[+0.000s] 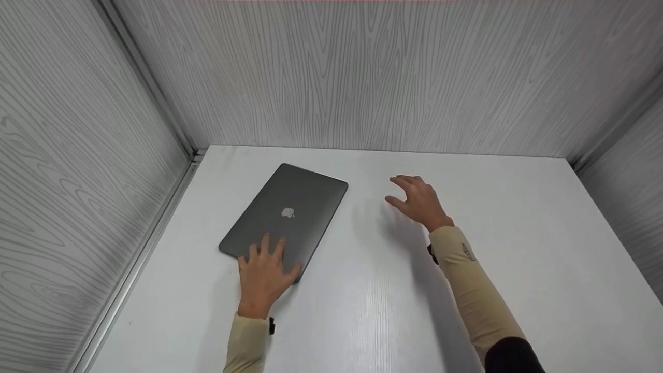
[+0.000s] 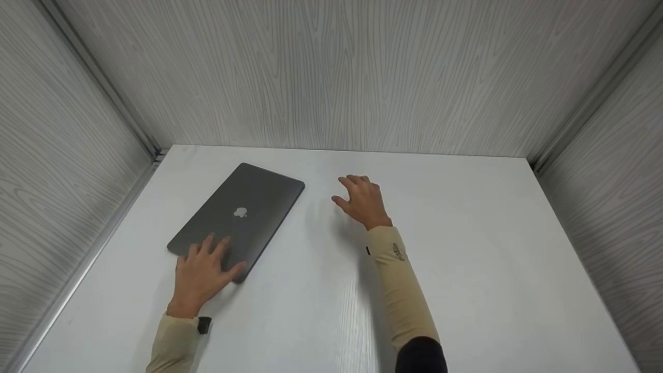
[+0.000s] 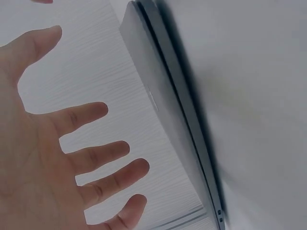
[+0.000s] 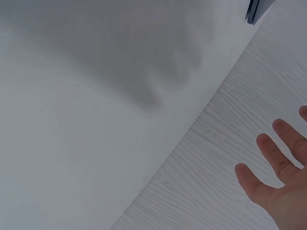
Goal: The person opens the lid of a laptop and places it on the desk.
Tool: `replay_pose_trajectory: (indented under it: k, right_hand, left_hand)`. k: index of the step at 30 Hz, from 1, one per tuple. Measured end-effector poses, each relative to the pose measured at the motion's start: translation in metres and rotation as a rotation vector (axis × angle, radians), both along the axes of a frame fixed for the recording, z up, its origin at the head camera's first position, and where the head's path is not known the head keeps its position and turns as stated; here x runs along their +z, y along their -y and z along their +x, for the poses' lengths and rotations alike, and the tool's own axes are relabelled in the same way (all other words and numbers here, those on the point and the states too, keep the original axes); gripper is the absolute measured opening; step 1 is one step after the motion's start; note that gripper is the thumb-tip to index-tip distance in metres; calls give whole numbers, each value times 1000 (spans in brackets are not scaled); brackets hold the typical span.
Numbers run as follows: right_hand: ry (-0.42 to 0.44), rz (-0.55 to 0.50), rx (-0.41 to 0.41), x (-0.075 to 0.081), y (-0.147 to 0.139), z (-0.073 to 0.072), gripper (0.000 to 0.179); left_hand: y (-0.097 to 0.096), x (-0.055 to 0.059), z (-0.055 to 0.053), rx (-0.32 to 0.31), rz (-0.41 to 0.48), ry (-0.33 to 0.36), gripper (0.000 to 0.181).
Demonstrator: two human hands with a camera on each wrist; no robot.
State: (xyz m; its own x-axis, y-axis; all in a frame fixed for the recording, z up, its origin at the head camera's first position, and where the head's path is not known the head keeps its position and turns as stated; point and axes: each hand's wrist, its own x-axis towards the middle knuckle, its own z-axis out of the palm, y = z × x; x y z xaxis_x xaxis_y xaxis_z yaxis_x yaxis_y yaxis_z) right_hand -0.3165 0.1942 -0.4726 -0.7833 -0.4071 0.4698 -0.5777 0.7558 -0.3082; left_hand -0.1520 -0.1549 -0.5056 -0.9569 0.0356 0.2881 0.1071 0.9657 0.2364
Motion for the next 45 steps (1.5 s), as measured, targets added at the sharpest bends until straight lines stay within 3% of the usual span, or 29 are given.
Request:
replay_pose_trajectory:
  k: [8, 17, 27, 34, 39, 45]
  right_hand:
    - [35, 33, 34, -6, 22, -9, 43]
    - [245, 45, 13, -19, 40, -13, 43]
    - [366, 93, 4, -23, 66, -20, 44]
    - [447, 164, 78, -21, 99, -32, 51]
    - [510, 197, 46, -28, 99, -35, 56]
    - [540, 115, 10, -40, 102, -40, 59]
  left_hand:
    - [-3, -7, 11, 40, -29, 33, 70]
    - [-5, -8, 14, 44, -41, 75, 73]
    - [-3, -6, 17, 26, -15, 100, 78]
    - [-3, -5, 22, 66, 68, 223, 84]
    - [-9, -5, 19, 57, 100, 267, 88]
    - [-12, -2, 16, 78, 92, 306, 88]
